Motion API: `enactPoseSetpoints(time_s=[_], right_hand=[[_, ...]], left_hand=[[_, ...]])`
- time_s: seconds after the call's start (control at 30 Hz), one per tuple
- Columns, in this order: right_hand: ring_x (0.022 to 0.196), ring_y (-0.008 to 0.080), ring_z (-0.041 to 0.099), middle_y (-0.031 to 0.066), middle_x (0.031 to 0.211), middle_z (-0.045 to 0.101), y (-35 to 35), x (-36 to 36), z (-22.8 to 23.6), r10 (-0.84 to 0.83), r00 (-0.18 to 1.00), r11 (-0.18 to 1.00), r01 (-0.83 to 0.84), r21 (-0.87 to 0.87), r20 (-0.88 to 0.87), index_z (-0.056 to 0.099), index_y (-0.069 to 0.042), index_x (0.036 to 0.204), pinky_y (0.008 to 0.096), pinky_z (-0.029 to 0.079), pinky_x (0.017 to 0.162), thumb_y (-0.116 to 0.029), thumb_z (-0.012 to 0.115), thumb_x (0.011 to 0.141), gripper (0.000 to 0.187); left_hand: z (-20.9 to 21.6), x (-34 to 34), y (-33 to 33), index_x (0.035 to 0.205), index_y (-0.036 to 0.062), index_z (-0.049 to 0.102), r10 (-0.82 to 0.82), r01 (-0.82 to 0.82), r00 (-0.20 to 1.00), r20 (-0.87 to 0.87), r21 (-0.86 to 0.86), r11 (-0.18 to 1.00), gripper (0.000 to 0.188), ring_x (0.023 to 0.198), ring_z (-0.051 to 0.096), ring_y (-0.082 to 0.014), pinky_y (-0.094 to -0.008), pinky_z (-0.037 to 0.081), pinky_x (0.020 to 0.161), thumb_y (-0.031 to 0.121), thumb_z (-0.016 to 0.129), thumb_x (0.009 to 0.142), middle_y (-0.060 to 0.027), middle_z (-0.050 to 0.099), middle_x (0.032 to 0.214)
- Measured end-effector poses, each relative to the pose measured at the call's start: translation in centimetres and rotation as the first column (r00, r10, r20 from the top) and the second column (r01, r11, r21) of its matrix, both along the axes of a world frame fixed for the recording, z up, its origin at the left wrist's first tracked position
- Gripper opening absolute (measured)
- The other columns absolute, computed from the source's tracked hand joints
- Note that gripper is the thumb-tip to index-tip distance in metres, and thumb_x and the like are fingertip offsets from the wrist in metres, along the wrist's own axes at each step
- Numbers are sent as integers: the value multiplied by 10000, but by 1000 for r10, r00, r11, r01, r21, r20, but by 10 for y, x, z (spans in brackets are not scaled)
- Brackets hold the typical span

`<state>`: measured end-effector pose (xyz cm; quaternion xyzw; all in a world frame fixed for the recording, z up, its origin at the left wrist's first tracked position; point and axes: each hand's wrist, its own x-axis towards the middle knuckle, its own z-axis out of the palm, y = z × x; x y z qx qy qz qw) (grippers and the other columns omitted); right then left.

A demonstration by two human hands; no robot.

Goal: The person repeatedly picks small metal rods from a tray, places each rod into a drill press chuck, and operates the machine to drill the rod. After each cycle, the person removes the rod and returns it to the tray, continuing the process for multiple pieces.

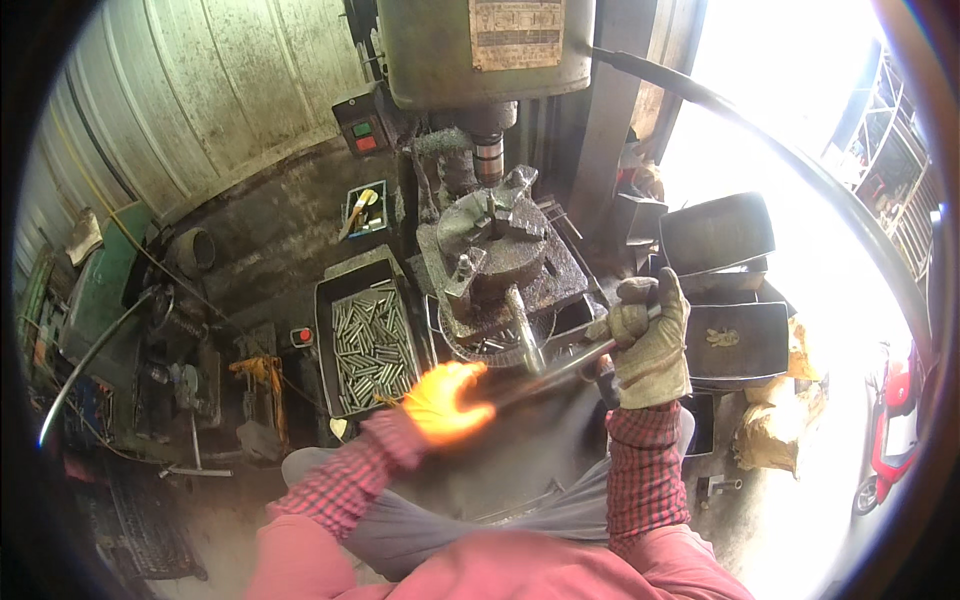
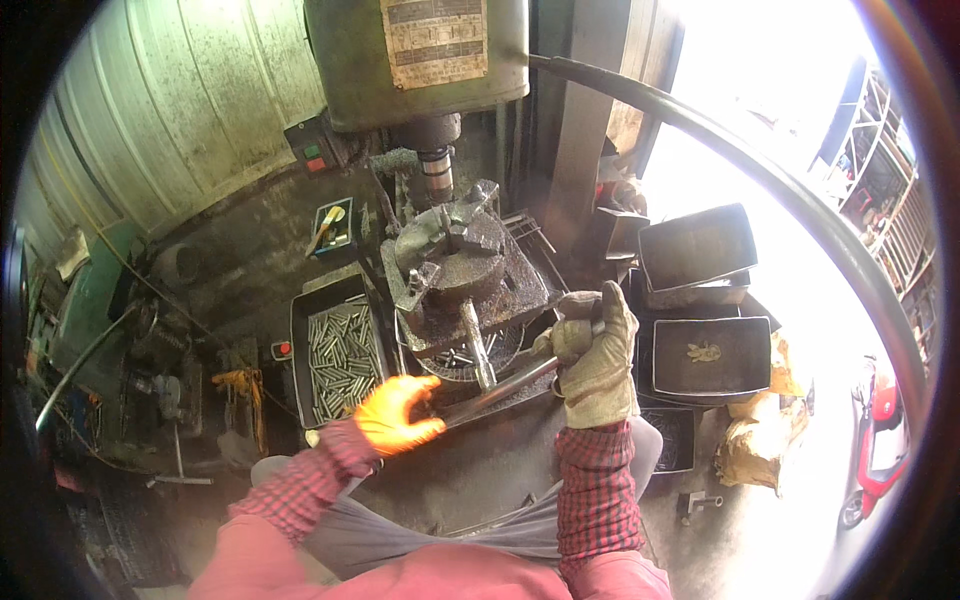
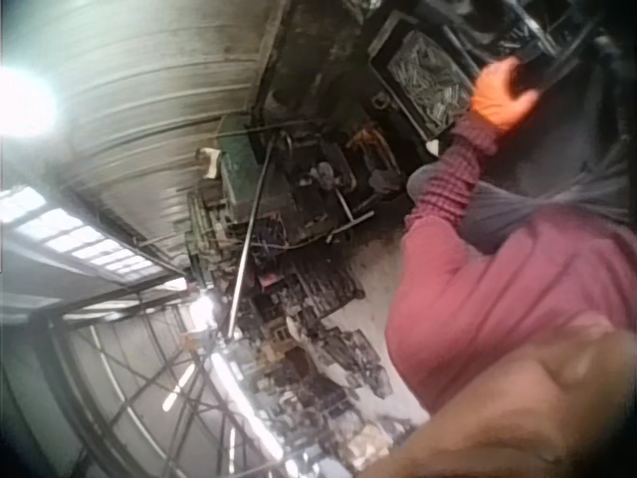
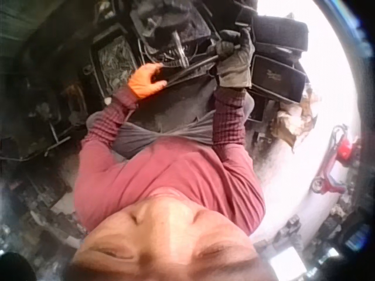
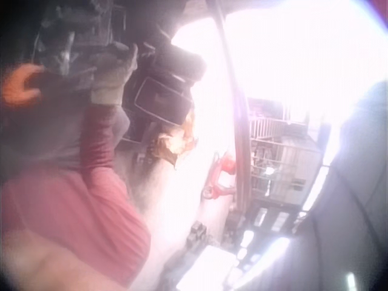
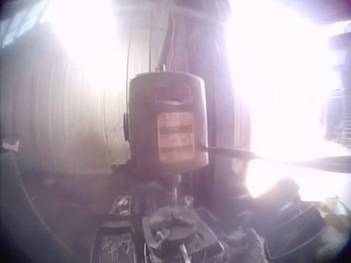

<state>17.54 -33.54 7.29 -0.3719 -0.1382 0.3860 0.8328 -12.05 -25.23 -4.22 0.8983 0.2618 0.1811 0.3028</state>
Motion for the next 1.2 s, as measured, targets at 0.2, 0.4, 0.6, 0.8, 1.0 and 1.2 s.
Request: enactPoseSetpoints(time_s=[0.2,0.4,0.6,0.8,1.0,1.2], right_hand=[[359,207,439,63,512,479,-1,-3,-6,-41,993,999,40,17,114,676,15,901,422,503,408,-554,589,1051,595],[366,215,489,67,511,508,0,-7,20,62,996,994,-67,82,62,700,23,823,426,502,411,-530,623,1043,601],[952,309,776,208,1000,779,2,-98,49,589,207,780,-398,-483,781,766,-19,1134,381,599,845,-302,764,899,367],[1220,426,681,259,1245,713,3,-115,-110,292,18,915,-298,-273,956,579,28,1428,447,514,1086,-254,826,849,690],[1194,247,654,88,1323,633,-45,-21,-86,289,914,897,-154,-415,286,506,-9,1496,351,586,984,-29,808,753,801],[1360,370,588,241,1495,555,-37,-108,-8,269,-187,874,-364,-321,945,434,12,1582,455,472,1177,-83,800,737,926]], left_hand=[[93,71,160,1307,21,687,425,-349,861,278,-284,893,550,946,716,-206,-343,573,882,369,847,913,-95,745,1009],[79,143,222,1117,49,771,359,-348,932,55,-142,927,360,995,741,-214,-374,560,899,321,827,887,-95,793,1040],[71,146,227,1026,60,812,335,-299,934,127,-241,923,256,841,723,-139,-329,544,806,288,808,908,-59,791,871],[74,140,227,1029,47,816,311,-300,943,120,-100,949,275,881,730,-149,-337,541,812,302,801,927,-78,786,884],[66,137,226,1055,43,812,363,-342,922,136,-153,927,255,924,738,-160,-329,549,853,246,835,902,-65,790,945],[55,138,238,1017,44,807,338,-289,921,192,-243,926,221,811,672,-92,-298,518,747,241,822,917,-11,769,863]])
